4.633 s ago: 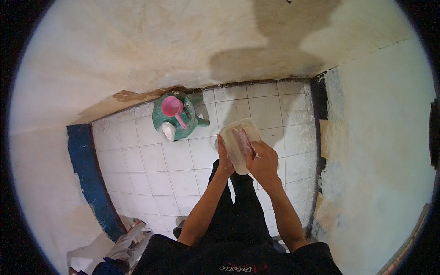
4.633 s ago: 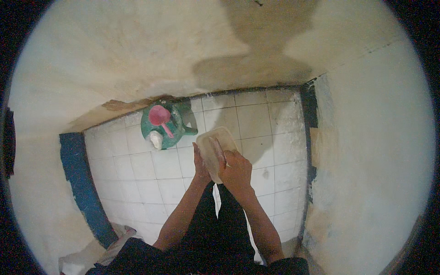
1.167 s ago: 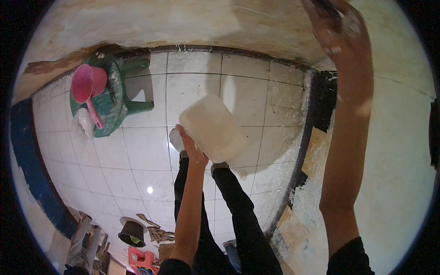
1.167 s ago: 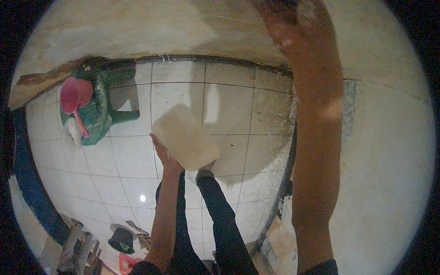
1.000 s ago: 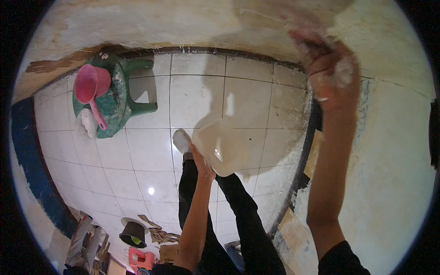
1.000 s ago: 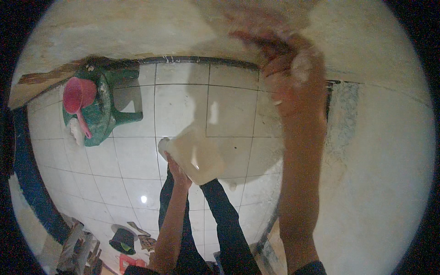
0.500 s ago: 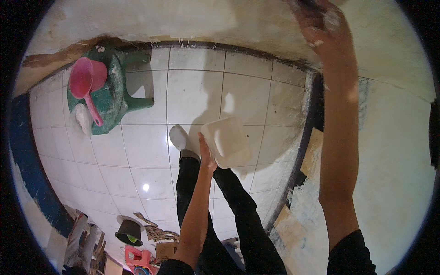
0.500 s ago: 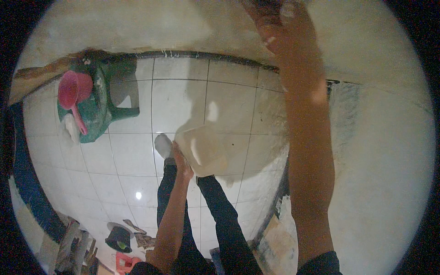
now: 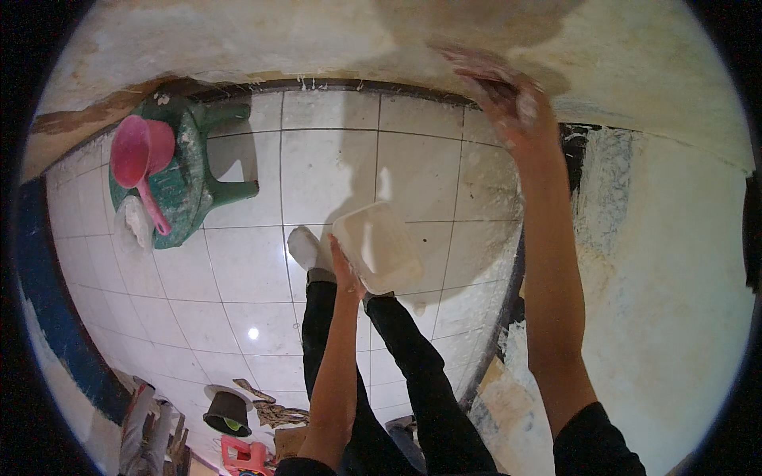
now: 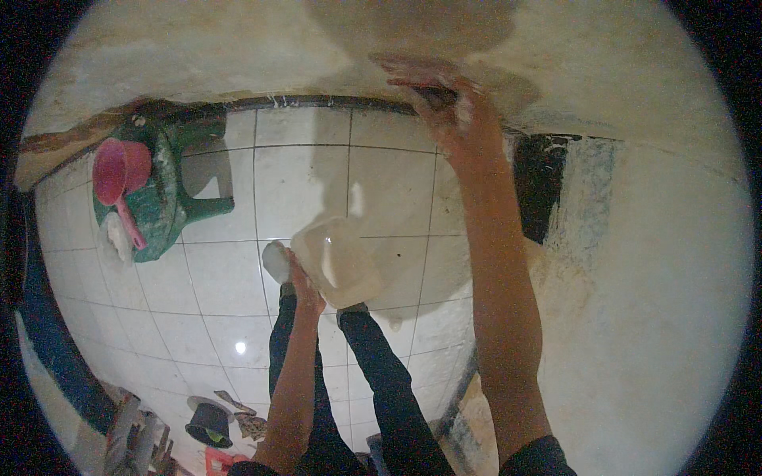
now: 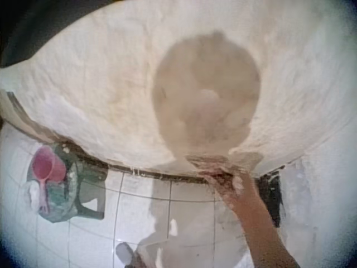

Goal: The person applies a white substance to a ceiling using a spreader and a tray. They dip the spreader into the tray and apply the substance to various parts of the ceiling surface.

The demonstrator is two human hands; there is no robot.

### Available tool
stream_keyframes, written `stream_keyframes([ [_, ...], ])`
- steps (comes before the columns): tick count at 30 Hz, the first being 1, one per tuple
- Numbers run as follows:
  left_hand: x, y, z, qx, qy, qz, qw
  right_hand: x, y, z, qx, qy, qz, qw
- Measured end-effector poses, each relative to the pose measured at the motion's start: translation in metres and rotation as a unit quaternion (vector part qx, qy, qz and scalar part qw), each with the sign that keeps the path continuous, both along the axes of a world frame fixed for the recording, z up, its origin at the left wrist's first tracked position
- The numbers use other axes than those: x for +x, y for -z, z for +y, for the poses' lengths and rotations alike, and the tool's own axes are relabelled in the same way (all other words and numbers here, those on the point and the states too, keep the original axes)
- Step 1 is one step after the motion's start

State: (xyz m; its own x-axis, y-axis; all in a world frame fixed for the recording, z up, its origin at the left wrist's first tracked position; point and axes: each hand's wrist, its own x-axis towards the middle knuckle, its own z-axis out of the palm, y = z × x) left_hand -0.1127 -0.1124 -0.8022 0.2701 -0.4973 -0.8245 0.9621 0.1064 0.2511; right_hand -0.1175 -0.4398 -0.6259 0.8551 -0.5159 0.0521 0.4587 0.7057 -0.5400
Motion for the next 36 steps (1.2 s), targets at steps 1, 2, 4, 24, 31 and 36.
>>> stream_keyframes([
  [1,0.0,-0.002,-0.002,0.009,0.002,0.002,1.0,0.016,0.007,0.001,-0.006,0.098,0.155,0.983],
  [2,-0.001,-0.002,-0.002,0.007,0.003,0.003,1.0,0.028,0.009,-0.003,-0.012,0.193,0.304,0.933],
  [4,0.0,0.0,0.002,-0.01,-0.001,-0.005,1.0,0.04,0.007,-0.023,0.001,0.206,0.279,0.938],
  [24,0.004,0.018,0.013,-0.011,-0.04,-0.024,0.999,0.03,-0.015,-0.005,0.003,0.161,0.265,0.951],
  [31,0.004,0.004,0.008,-0.045,-0.039,-0.02,0.998,0.004,-0.03,-0.093,0.415,0.149,0.104,0.891],
  [36,-0.001,0.013,0.011,-0.028,-0.048,0.053,0.997,0.001,-0.127,-0.049,0.032,-0.036,0.134,0.99],
])
